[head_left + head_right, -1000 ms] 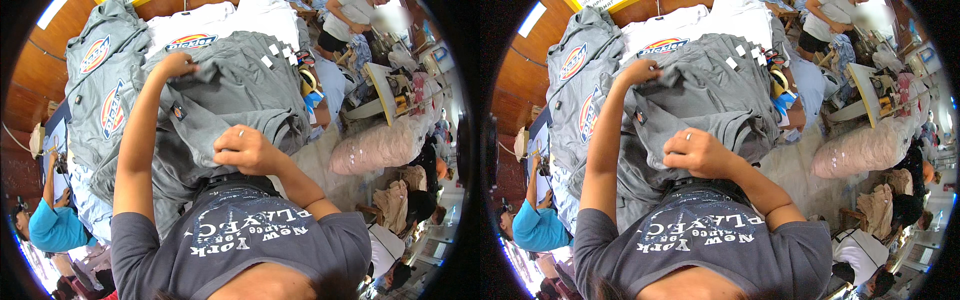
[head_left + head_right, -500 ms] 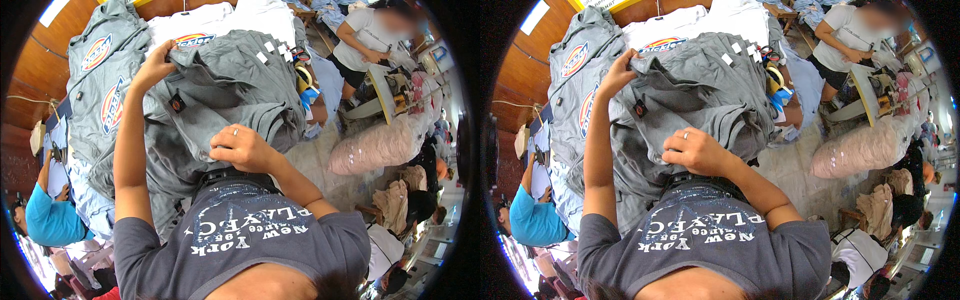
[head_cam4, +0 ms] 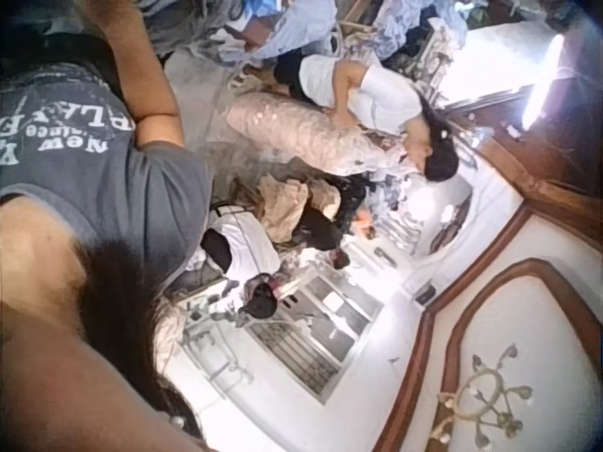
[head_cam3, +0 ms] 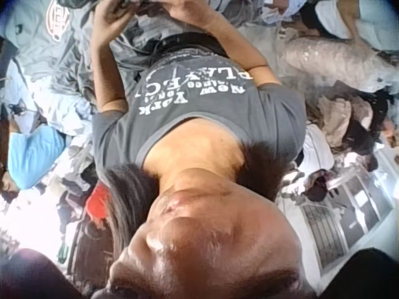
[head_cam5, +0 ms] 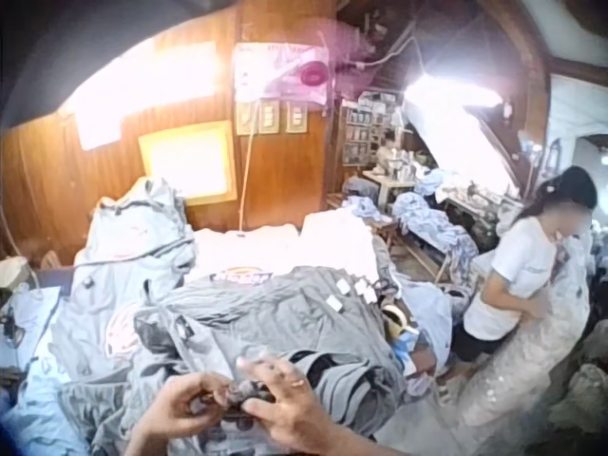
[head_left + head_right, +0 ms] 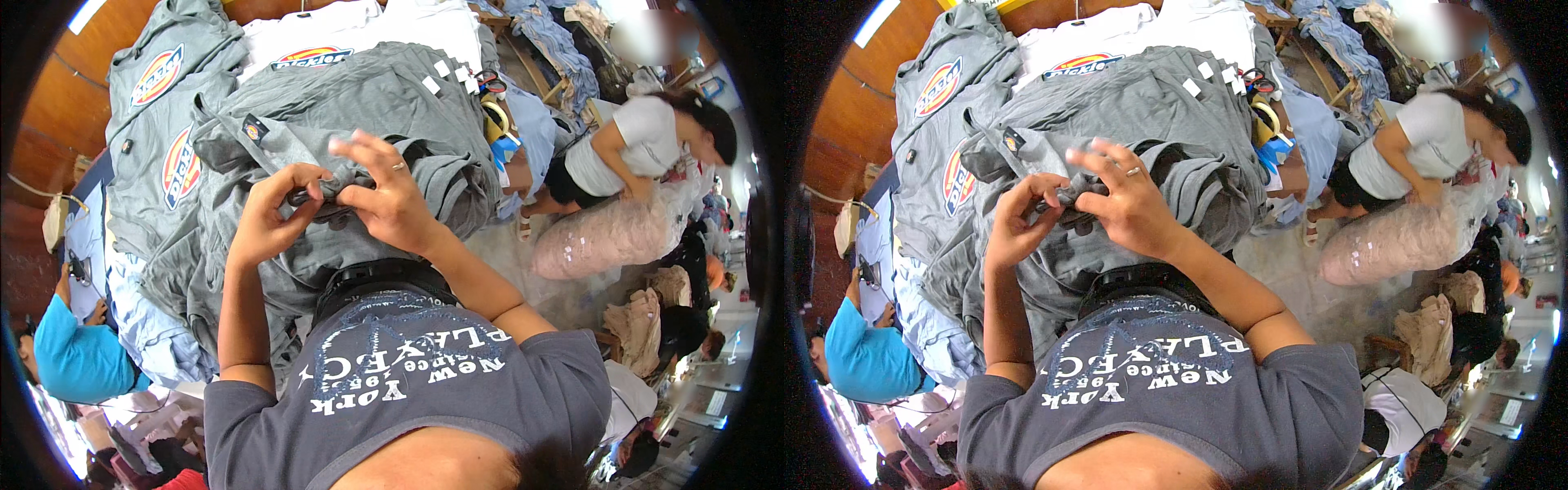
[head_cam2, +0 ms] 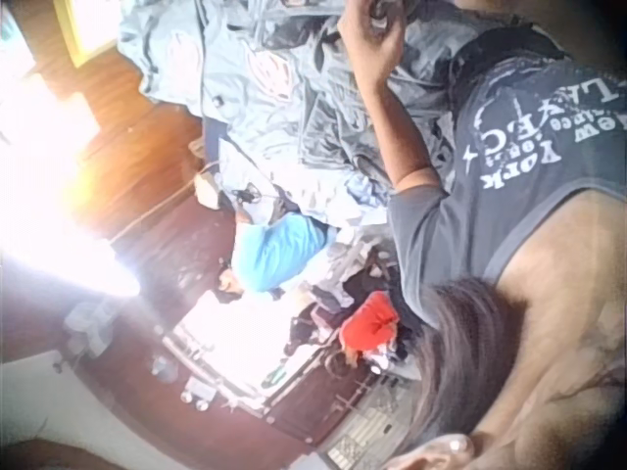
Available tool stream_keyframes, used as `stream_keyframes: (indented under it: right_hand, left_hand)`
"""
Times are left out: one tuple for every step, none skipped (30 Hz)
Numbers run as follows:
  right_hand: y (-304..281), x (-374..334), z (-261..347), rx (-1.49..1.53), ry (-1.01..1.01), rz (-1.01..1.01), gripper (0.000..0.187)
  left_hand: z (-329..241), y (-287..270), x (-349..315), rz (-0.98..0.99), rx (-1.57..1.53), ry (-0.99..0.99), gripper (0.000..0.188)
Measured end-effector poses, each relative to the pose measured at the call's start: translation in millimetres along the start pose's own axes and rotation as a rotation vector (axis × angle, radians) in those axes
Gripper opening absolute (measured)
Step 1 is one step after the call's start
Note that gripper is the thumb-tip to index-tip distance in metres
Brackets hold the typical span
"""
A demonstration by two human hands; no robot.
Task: The person sorts t-shirts by handling one item at a time, checking the tags, and using shears to remove small threads or tags before restacking them.
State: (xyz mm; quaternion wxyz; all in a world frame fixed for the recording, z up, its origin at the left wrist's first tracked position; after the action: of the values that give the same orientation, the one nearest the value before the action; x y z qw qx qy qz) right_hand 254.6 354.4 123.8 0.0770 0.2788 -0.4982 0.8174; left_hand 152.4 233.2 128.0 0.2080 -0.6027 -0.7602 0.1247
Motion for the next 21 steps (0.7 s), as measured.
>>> stream_keyframes:
  right_hand:
    - [0.1,-1.2,-0.6,0.015,0.002,0.015,0.017]
    - [0.3,-3.9,-2.4,0.029,0.006,0.029,0.018]
    - [-0.9,-6.3,-4.2,0.043,0.012,0.043,0.019]
    - [-10.3,-4.3,1.1,-0.005,-0.031,0.001,0.022]
    - [-15.6,-5.1,1.8,0.014,-0.061,-0.012,0.022]
    - [-20.5,-6.7,1.3,0.033,-0.09,-0.025,0.022]
    - [-24.7,-8.5,2.6,0.055,-0.119,-0.037,0.022]
    - [-27.4,-9.9,3.8,0.065,-0.141,-0.045,0.022]
    - [-27.4,-12.0,3.2,0.081,-0.137,-0.032,0.023]
    - [-27.1,-13.4,3.3,0.096,-0.136,-0.019,0.023]
    - [-27.6,-15.4,3.6,0.109,-0.131,-0.009,0.024]
    - [-27.8,-17.3,2.4,0.109,-0.084,-0.017,0.025]
    - [-28.8,-20.6,-0.7,0.117,-0.018,-0.035,0.026]
    - [-29.6,-24.2,-3.9,0.126,0.048,-0.052,0.026]
    - [-31.0,-26.9,-6.2,0.135,0.113,-0.069,0.027]
    - [-36.9,-26.9,-6.1,0.082,0.171,-0.104,0.028]
    - [-39.4,-27.6,-10.2,0.072,0.222,-0.149,0.028]
    - [-41.6,-27.2,-15.2,0.062,0.273,-0.195,0.028]
    - [-44.4,-27.5,-20.2,0.048,0.329,-0.244,0.028]
    - [-46.5,-26.2,-24.0,0.049,0.34,-0.273,0.027]
    - [-48.3,-24.1,-28.3,0.051,0.351,-0.302,0.026]
  left_hand:
    - [-5.7,-4.3,-3.8,0.003,0.103,0.065,0.028]
    - [-11.1,-9.1,-5.7,0.007,0.206,0.128,0.032]
    - [-13.6,-13.4,-7.3,0.013,0.309,0.192,0.036]
    - [-6.7,-19.2,-10.0,0.037,0.443,0.155,0.06]
    - [-3.0,-24.1,-10.7,0.032,0.593,0.089,0.065]
    - [-0.9,-28.8,-10.6,0.028,0.742,0.022,0.071]
    - [2.3,-34.1,-12.1,0.025,0.89,-0.052,0.076]
    - [16.4,-41.6,-14.0,0.027,0.946,-0.102,0.084]
    - [25.6,-48.7,-15.9,0.007,1.051,-0.131,0.082]
    - [40.3,-57.6,-20.9,-0.034,1.128,-0.089,0.082]
    - [49.5,-66.4,-24.1,-0.1,1.203,-0.07,0.083]
    - [55.1,-76.1,-26.8,-0.176,1.163,-0.059,0.086]
    - [58.5,-84.8,-26.5,-0.248,1.121,-0.04,0.088]
    - [63.5,-93.2,-26.8,-0.288,1.073,-0.113,0.089]
    - [65.5,-97.9,-29.7,-0.312,1.015,-0.079,0.088]
    - [68.6,-102.0,-31.5,-0.332,0.957,-0.044,0.087]
    - [70.3,-105.5,-34.5,-0.352,0.899,-0.01,0.086]
    - [69.4,-107.6,-38.8,-0.381,0.908,0.025,0.079]
    - [69.3,-107.5,-42.7,-0.411,0.924,0.068,0.079]
    - [70.3,-104.9,-49.0,-0.443,0.94,0.11,0.078]
    - [71.0,-101.5,-55.7,-0.474,0.955,0.153,0.077]
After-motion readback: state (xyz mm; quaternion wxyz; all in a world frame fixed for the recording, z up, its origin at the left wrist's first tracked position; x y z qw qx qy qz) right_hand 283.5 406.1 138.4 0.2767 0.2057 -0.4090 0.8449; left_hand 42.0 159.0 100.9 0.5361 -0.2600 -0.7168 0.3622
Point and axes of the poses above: each hand's wrist, its own x-axis towards the middle knuckle, its own y-axis out of the palm, z = x × y, the point moved 4 cm from there along x, towards the middle knuckle, and after that the axes turned 15 degrees about z, right-handed, at the moved point
